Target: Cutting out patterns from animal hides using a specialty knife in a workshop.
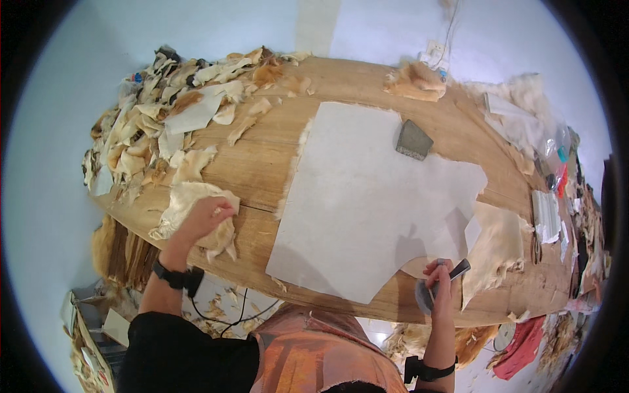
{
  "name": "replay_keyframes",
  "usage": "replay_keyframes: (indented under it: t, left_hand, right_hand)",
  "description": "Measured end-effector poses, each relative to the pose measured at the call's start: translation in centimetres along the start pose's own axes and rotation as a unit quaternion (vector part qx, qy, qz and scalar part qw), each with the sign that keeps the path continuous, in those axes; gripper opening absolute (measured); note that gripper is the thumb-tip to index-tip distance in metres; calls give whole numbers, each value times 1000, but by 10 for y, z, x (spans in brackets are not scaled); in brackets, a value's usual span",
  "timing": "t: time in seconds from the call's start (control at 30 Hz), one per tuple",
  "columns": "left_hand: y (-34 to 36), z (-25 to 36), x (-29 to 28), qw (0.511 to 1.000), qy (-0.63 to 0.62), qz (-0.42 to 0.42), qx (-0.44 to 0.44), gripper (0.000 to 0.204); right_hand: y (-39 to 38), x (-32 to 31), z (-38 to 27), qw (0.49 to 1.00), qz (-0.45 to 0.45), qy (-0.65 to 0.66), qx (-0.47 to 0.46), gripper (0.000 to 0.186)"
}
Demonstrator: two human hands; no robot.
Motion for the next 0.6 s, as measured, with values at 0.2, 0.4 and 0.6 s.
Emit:
replay_keyframes:
  t: [0.2,0.4,0.6]
  left_hand:
    - [-2,50,127,817,-530,0,-225,30]
    - [5,75,167,860,-369,-300,-187,45]
    - [129,145,107,885,-458,-41,-73,54]
  right_hand:
    - [7,-24,7,980,-22,-176,88,29]
    - [11,40,-44,927,-154,-341,-31,20]
    - [29,89,-117,872,-214,-395,-194,30]
Point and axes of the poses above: each hand's wrist, its own y-axis towards the middle knuckle, its own x-axis out of the palm, z = x × y, the point moved 10 cm from there along y, towards the middle knuckle, and after that the axes turned 3 degrees about -z, right-handed, at the moved point
